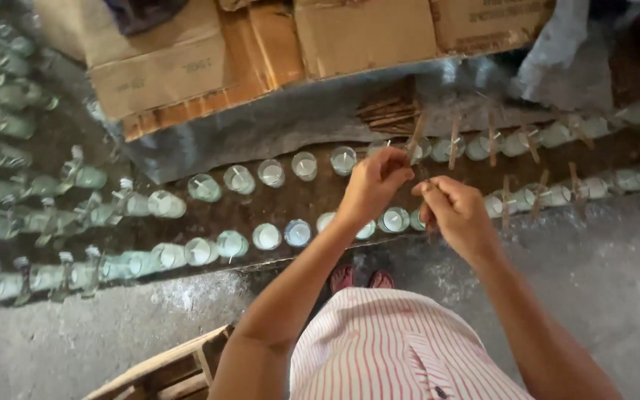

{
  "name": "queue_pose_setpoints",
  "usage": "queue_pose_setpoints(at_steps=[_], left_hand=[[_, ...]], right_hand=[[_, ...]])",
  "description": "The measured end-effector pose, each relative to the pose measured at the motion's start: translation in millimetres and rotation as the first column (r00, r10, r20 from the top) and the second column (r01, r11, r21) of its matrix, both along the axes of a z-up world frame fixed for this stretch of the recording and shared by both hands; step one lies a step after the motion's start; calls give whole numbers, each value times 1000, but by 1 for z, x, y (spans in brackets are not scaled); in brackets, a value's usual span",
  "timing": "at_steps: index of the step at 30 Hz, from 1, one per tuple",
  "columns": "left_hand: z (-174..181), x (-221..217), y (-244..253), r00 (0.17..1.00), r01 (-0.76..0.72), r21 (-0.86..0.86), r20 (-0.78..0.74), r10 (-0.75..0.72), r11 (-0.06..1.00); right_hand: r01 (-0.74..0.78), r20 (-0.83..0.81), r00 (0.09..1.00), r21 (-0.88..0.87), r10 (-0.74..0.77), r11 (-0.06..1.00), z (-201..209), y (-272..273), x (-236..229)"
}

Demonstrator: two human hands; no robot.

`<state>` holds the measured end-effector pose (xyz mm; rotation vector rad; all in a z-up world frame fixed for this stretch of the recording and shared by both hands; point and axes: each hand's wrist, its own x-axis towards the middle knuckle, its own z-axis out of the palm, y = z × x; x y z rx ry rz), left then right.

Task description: Placing wooden wick holders across the tops of glass jars to center the wicks during candle production.

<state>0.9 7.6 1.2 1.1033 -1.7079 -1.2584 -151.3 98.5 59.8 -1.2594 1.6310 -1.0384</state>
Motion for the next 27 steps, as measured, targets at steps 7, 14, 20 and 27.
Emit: queue_pose_setpoints(at_steps=[7, 14, 20, 27], left_hand=[[-14, 6, 30, 985, -170, -38, 33, 171, 985], [-21, 10, 43, 958, -219, -362, 98, 270, 906], [-41, -3, 44, 916, -118, -731, 181, 358, 672], [-38, 4, 32, 850, -46, -861, 232, 472, 507]], right_hand=[[-93, -99, 990, 48, 98, 994, -15, -1, 4], [-91, -104, 990, 34, 94, 995, -10, 5, 11], [-68, 22, 998, 40, 67, 997, 3, 8, 10], [-8, 50, 999, 67, 5, 998, 19, 24, 15]])
